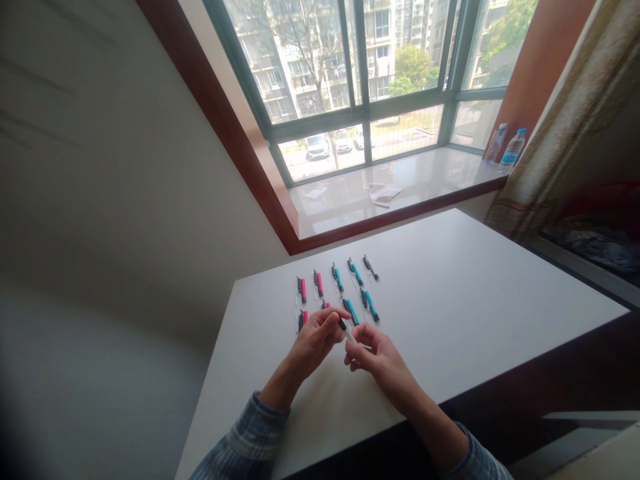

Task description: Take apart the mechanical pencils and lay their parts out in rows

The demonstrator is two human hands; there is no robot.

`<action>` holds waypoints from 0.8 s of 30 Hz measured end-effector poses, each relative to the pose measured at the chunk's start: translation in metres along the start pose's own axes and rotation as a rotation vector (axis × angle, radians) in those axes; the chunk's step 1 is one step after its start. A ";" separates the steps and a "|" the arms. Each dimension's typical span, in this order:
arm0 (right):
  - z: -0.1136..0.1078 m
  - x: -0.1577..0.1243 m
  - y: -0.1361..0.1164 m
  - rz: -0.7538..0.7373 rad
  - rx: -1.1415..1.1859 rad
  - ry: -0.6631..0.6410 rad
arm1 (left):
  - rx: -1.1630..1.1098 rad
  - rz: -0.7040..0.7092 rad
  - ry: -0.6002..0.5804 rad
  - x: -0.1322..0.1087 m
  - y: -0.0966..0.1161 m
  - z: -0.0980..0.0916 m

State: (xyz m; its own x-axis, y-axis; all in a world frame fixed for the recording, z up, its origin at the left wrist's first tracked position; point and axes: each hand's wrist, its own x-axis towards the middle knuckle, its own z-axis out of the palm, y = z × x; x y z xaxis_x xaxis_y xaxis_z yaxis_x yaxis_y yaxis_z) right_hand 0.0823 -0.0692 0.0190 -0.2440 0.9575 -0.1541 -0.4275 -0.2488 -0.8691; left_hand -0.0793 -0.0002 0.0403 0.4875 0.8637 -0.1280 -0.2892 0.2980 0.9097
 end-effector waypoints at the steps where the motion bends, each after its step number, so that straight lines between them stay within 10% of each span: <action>1: 0.001 0.000 0.000 0.004 0.011 0.003 | 0.005 0.004 -0.001 0.000 0.000 0.000; 11: 0.000 0.001 0.001 0.092 0.255 -0.009 | -0.051 -0.060 -0.108 -0.004 0.001 0.001; 24: -0.001 0.000 -0.001 -0.016 -0.012 0.002 | 0.003 -0.008 0.017 -0.003 0.003 0.002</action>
State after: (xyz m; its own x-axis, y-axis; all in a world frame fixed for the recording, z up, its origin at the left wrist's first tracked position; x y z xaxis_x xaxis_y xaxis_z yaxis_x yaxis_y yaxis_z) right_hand 0.0836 -0.0687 0.0188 -0.2356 0.9616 -0.1405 -0.4210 -0.2313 -0.8771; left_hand -0.0800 -0.0026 0.0440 0.4759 0.8680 -0.1421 -0.2829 0.3040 0.9097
